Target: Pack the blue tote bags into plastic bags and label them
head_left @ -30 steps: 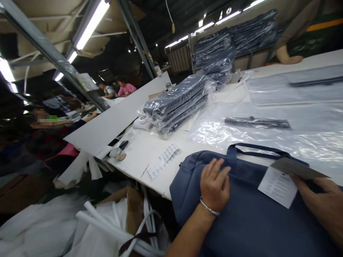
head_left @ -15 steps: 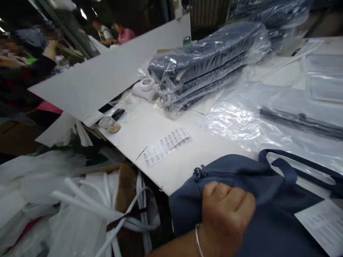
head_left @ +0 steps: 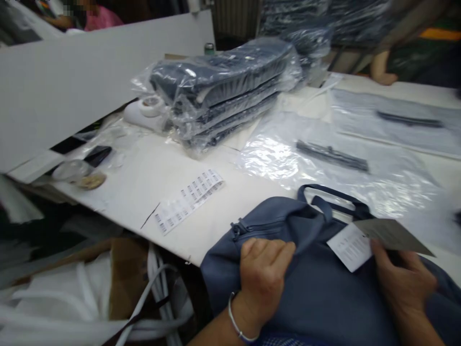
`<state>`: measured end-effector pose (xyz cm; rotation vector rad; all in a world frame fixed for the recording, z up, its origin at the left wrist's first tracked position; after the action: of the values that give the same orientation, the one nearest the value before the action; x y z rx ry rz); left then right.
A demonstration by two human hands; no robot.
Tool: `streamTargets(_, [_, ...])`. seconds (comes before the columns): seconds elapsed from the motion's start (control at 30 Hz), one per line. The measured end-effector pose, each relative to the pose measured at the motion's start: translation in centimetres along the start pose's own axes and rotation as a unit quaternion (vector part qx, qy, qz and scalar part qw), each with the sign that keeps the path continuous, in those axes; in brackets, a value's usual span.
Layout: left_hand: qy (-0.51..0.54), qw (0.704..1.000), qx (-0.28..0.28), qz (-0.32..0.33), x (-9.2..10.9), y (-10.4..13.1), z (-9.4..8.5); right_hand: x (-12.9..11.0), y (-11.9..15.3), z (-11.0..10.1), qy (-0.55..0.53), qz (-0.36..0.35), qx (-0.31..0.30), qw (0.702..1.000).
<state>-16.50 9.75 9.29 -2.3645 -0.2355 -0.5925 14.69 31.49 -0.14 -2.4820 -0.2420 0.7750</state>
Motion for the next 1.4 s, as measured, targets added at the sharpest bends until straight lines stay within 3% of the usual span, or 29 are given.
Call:
streamTargets(0.03, [-0.012,1.0,-0.001,-0.011,-0.9,-0.1,0.0,0.7,0.1,-0.7,0.003,0.069,0.034,0.997])
streamTargets(0.1, [-0.051,0.998,-0.01,-0.018,-2.7,-0.8,0.1,0.4,0.3,-0.8,-0.065,0.113,0.032,0.991])
streamTargets(0.2, [-0.078,0.997,0.002,0.022,-3.3,-3.2,-0.1,-2.8,-0.3,-0.7,-0.18,0.009,-0.008,0.984])
streamTargets(0.27, [-0.046,0.996,0.009,0.07,-1.6,-5.1,0.0,-4.7,-0.3,-0.9,-0.217,-0.067,-0.05,0.973])
streamTargets(0.33, [0.026,0.991,-0.032,0.124,1.8,-6.6,1.4,-5.4,0.0,-1.5,-0.23,-0.093,-0.065,0.967])
streamTargets(0.4, [0.112,0.974,-0.117,0.157,5.7,-7.7,4.6,-5.1,0.5,-2.5,-0.234,-0.085,-0.051,0.967])
streamTargets(0.5, [0.214,0.934,-0.259,0.121,9.8,-8.9,12.1,-4.7,1.3,-3.7,-0.226,-0.075,-0.027,0.971])
streamTargets(0.57, [0.257,0.9,-0.349,0.056,11.0,-9.2,17.8,-4.7,1.8,-4.4,-0.222,-0.08,-0.017,0.972])
streamTargets(0.63, [0.278,0.869,-0.41,0.008,11.3,-9.1,22.3,-4.7,2.3,-4.7,-0.235,-0.087,-0.023,0.968])
streamTargets(0.73, [0.295,0.843,-0.449,-0.027,10.8,-8.7,25.6,-4.6,3.0,-4.9,-0.274,-0.078,-0.042,0.957])
streamTargets(0.87, [0.342,0.795,-0.492,-0.093,9.8,-6.9,26.3,-2.9,3.3,-4.9,-0.327,0.014,-0.041,0.944])
streamTargets(0.97, [0.424,0.724,-0.512,-0.183,9.7,-4.9,26.4,-1.5,3.5,-4.4,-0.329,0.093,-0.038,0.939])
streamTargets(1.03, [0.467,0.691,-0.5,-0.234,9.8,-4.0,26.6,-1.7,3.5,-4.1,-0.327,0.086,-0.053,0.939])
streamTargets(1.23, [0.481,0.719,-0.417,-0.279,9.1,-3.6,26.9,-5.0,4.2,-4.7,-0.283,-0.056,-0.138,0.947])
streamTargets(1.33, [0.496,0.713,-0.394,-0.3,8.8,-3.7,26.5,-6.7,5.2,-4.3,-0.233,-0.11,-0.207,0.944])
streamTargets(1.4, [0.51,0.703,-0.39,-0.306,8.8,-3.6,26.4,-7.4,5.7,-4.0,-0.201,-0.133,-0.22,0.945])
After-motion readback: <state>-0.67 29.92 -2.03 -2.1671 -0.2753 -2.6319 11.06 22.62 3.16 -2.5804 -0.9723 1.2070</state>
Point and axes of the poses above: each hand's wrist, its own y-axis away from the middle knuckle, its own z-axis out of the palm, x = y × z, the point moved 9 cm from there along -y, towards the middle knuckle, and after that the axes turned 4 degrees about z, right-handed, at the moved point
